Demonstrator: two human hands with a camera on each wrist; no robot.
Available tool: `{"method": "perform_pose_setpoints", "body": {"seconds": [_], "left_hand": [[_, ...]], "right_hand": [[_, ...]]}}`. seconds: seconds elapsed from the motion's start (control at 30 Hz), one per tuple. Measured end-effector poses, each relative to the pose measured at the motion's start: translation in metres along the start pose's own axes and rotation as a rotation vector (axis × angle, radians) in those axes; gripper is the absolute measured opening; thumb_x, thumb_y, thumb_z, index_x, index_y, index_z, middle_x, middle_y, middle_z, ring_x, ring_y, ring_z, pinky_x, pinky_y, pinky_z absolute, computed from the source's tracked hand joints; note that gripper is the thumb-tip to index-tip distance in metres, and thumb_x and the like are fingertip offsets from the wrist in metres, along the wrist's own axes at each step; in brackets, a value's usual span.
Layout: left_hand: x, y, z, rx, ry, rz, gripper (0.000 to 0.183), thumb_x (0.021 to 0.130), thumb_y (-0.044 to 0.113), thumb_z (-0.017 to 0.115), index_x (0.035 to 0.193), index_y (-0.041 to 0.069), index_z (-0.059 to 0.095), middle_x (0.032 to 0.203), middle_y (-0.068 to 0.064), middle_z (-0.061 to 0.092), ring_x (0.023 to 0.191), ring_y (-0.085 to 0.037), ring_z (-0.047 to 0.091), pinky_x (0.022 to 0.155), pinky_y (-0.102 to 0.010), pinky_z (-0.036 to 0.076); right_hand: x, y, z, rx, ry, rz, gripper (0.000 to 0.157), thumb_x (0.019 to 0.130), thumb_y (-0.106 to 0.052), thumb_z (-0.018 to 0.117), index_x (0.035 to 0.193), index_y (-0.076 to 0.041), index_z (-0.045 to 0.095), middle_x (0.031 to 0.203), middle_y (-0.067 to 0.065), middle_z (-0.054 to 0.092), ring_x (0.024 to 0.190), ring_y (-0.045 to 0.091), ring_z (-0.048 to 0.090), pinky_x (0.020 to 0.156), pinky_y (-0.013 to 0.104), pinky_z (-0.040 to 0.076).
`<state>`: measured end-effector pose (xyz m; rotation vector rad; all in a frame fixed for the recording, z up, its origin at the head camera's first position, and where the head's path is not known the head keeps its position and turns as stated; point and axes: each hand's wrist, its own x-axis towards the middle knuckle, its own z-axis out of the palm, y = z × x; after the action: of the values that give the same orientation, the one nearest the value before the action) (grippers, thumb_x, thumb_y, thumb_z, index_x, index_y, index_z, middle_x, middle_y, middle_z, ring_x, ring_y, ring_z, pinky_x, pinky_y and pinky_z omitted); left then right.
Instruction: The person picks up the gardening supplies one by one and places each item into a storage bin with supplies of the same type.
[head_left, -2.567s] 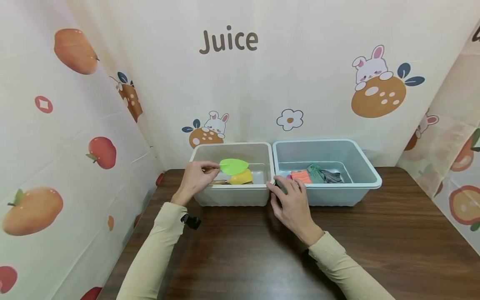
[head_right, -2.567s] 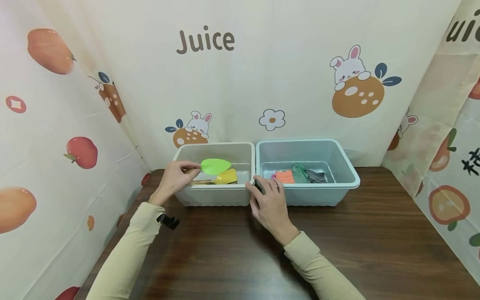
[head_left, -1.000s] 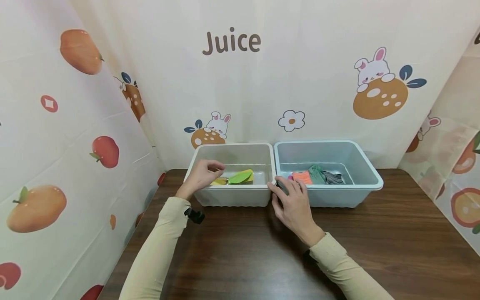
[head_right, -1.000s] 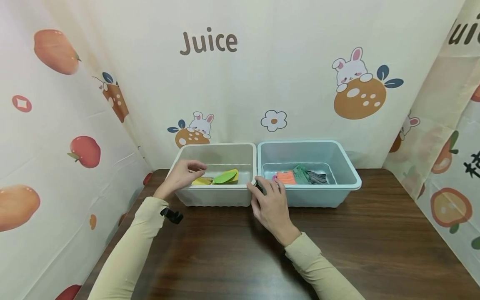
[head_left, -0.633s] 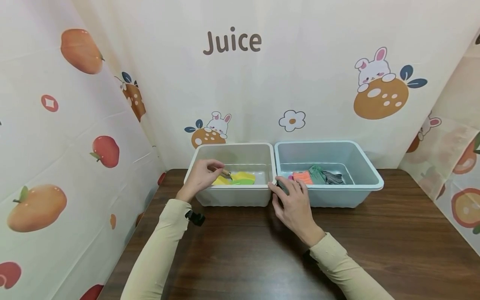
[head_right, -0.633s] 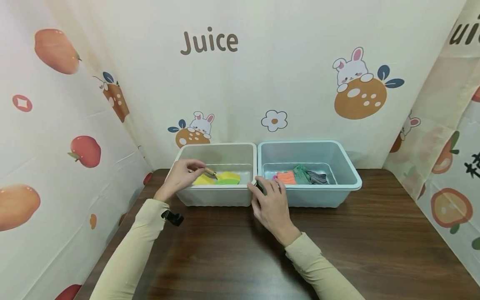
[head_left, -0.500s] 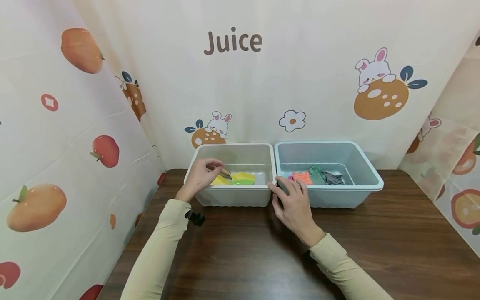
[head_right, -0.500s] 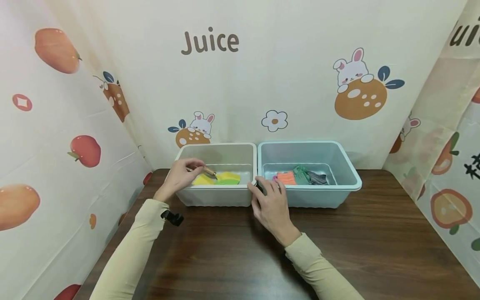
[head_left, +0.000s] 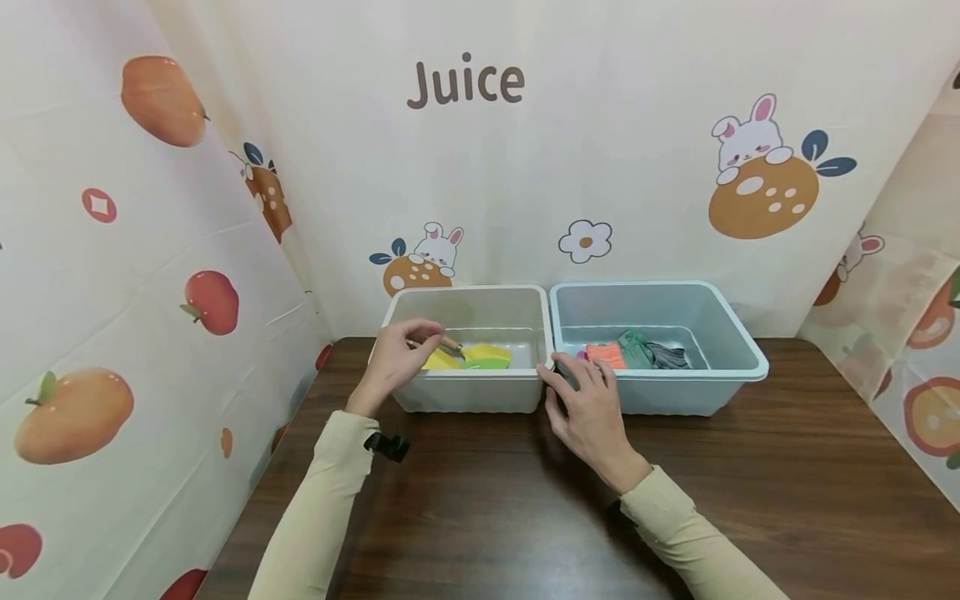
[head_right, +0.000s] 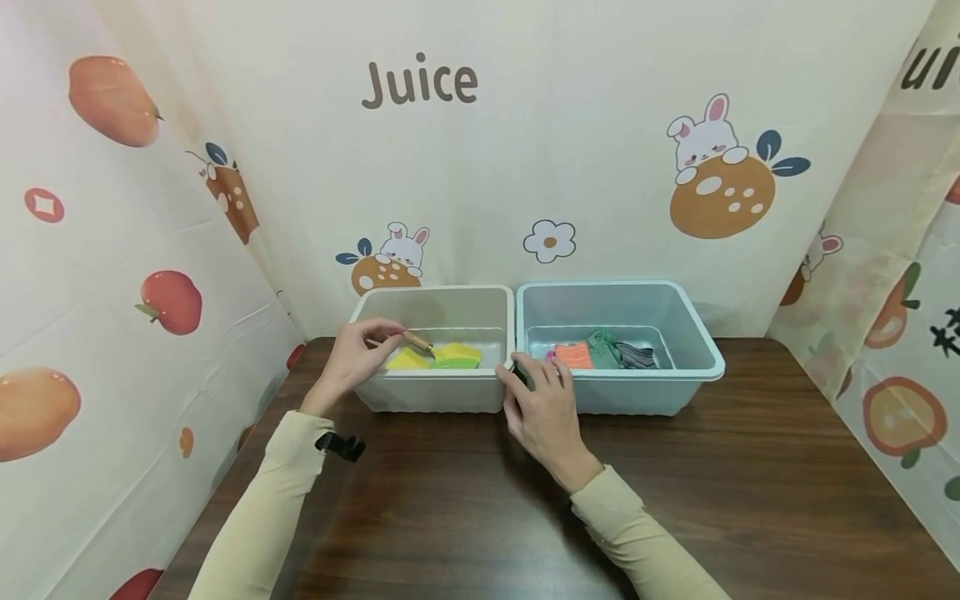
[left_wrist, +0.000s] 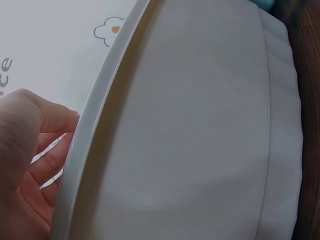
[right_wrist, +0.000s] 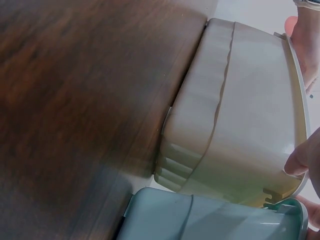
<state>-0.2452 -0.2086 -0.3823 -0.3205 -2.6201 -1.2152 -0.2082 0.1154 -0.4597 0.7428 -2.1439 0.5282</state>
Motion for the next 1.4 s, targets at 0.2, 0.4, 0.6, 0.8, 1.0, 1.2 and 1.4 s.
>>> {"method": "perform_pose_setpoints", "body": {"seconds": [0.2,0.4,0.6,0.8,1.0,1.2,1.4], "left_hand": [[-0.008,0.001,-0.003,-0.027,0.031,0.015,0.019,0.103,0.019,0.071,0.117,0.009,0.079,0.11,-0.008,0.08,0.094,-0.023,0.07,0.083,-0.033,0.056],[-0.017,0.002,-0.008,-0.038,0.048,0.018,0.019,0.102,0.017,0.071,0.117,0.008,0.079,0.114,-0.009,0.079,0.094,-0.024,0.07,0.081,-0.026,0.056],[-0.027,0.005,-0.005,-0.031,0.053,0.044,0.017,0.102,0.015,0.071,0.114,0.008,0.08,0.108,-0.009,0.079,0.095,-0.022,0.071,0.081,-0.028,0.058],[-0.04,0.008,0.002,-0.075,0.117,0.14,0.012,0.098,0.007,0.073,0.107,0.008,0.081,0.097,-0.008,0.079,0.087,-0.017,0.07,0.076,-0.027,0.059],[-0.056,0.012,0.013,-0.072,0.103,0.209,0.011,0.096,0.003,0.075,0.104,0.005,0.081,0.095,-0.006,0.079,0.081,-0.012,0.068,0.072,-0.025,0.058],[-0.072,0.009,0.021,0.002,0.051,0.221,0.012,0.095,0.004,0.077,0.105,0.005,0.081,0.095,-0.002,0.08,0.085,-0.011,0.071,0.072,-0.031,0.061],[-0.092,0.008,0.027,0.145,0.03,0.293,0.014,0.094,0.005,0.077,0.106,0.011,0.081,0.099,0.002,0.08,0.086,-0.009,0.071,0.073,-0.035,0.06]], "right_hand": [[0.0,0.0,0.001,0.009,0.003,0.002,0.033,0.092,-0.012,0.073,0.125,-0.014,0.077,0.133,0.017,0.068,0.116,0.039,0.064,0.109,0.064,0.041],[0.001,0.0,0.002,0.016,0.005,0.002,0.034,0.091,-0.012,0.074,0.125,-0.014,0.077,0.132,0.017,0.068,0.116,0.039,0.064,0.108,0.065,0.041],[0.0,0.0,0.002,0.014,-0.017,0.016,0.033,0.094,-0.012,0.072,0.127,-0.014,0.077,0.134,0.016,0.068,0.118,0.039,0.064,0.11,0.063,0.04],[-0.001,0.001,0.002,0.026,-0.011,0.013,0.036,0.093,-0.013,0.072,0.128,-0.014,0.076,0.135,0.016,0.068,0.118,0.039,0.063,0.11,0.064,0.04],[-0.003,0.005,0.001,0.024,0.006,-0.012,0.041,0.088,-0.013,0.077,0.129,-0.013,0.075,0.134,0.017,0.068,0.117,0.039,0.064,0.108,0.064,0.041],[-0.004,0.007,-0.006,0.124,0.049,0.0,0.041,0.088,-0.006,0.075,0.129,-0.009,0.075,0.134,0.017,0.07,0.123,0.043,0.064,0.112,0.063,0.041],[-0.004,0.008,-0.02,0.354,0.208,-0.002,0.035,0.086,0.008,0.069,0.121,0.002,0.076,0.12,0.018,0.076,0.116,0.041,0.07,0.119,0.029,0.044]]}}
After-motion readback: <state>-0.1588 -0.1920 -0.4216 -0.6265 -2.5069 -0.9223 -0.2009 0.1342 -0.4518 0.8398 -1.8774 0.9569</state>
